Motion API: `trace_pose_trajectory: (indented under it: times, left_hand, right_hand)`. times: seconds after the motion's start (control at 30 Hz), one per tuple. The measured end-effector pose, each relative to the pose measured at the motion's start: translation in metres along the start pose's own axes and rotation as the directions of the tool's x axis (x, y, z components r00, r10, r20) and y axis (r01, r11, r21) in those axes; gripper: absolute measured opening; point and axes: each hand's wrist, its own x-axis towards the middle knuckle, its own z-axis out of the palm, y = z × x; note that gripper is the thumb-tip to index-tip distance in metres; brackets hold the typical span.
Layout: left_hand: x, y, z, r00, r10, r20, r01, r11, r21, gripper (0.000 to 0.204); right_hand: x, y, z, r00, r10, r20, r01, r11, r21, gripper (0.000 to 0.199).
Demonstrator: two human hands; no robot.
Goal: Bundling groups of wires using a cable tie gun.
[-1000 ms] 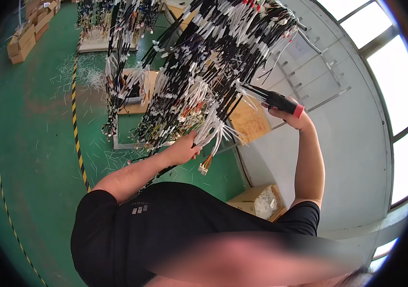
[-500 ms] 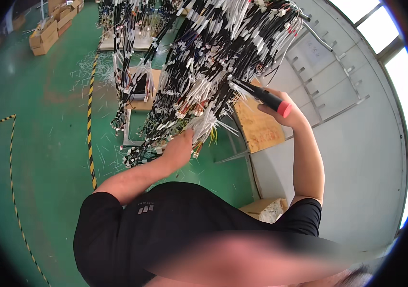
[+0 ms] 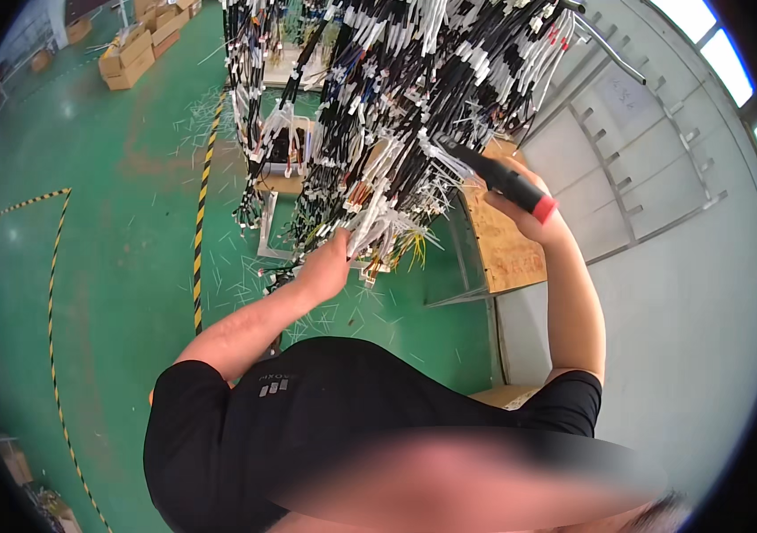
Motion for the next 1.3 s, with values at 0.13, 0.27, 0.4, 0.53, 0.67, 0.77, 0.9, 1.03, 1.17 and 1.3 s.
trace_pose_trajectory:
  times: [0.13,0.27,0.4,0.53,0.67,0.77,0.9,1.03,1.17,1.3]
  left_hand:
    - [-0.003,-0.003,0.004,0.998,0.063,-0.021,-0.064,0.995,-0.071,0.043]
    - [-0.008,0.005,0.002,0.999,0.004,0.033,-0.001,0.994,-0.107,0.04]
    - [-0.011,0.006,0.013,0.993,0.074,-0.097,-0.076,0.997,-0.012,0.03]
    - [-0.014,0.01,0.015,0.981,0.115,-0.156,-0.103,0.991,0.079,0.025]
    - [-0.013,0.014,0.009,0.979,0.13,-0.157,-0.11,0.986,0.128,0.025]
    - [-0.013,0.011,0.006,0.981,0.152,-0.121,-0.134,0.981,0.143,0.026]
    - [-0.011,0.003,0.002,0.978,0.182,-0.105,-0.171,0.98,0.102,0.026]
    - [-0.009,-0.001,-0.003,0.964,0.246,-0.1,-0.24,0.968,0.068,0.024]
    - [0.0,-0.018,0.005,0.944,0.318,-0.092,-0.31,0.946,0.095,0.022]
    - [0.009,-0.038,0.007,0.921,0.376,-0.099,-0.368,0.925,0.094,0.038]
  right_hand:
    - [-0.008,0.003,-0.009,0.996,0.082,0.02,-0.085,0.966,0.246,0.034]
    - [-0.013,0.005,-0.021,0.994,0.086,0.062,-0.09,0.993,0.07,0.033]
    - [-0.015,-0.008,-0.023,0.981,0.158,0.116,-0.173,0.976,0.134,0.031]
    - [-0.012,-0.022,-0.024,0.974,0.157,0.163,-0.164,0.986,0.03,0.03]
    - [-0.008,-0.026,-0.019,0.982,0.148,0.117,-0.146,0.989,-0.026,0.032]
    - [-0.002,-0.035,-0.016,0.98,0.148,0.136,-0.125,0.978,-0.169,0.032]
    - [0.005,-0.054,-0.009,0.971,0.206,0.125,-0.18,0.965,-0.191,0.031]
    - [0.013,-0.072,-0.006,0.955,0.273,0.117,-0.237,0.938,-0.254,0.03]
    - [0.031,-0.103,0.006,0.944,0.318,0.089,-0.262,0.885,-0.385,0.029]
    - [0.054,-0.137,0.017,0.887,0.449,0.106,-0.348,0.802,-0.486,0.032]
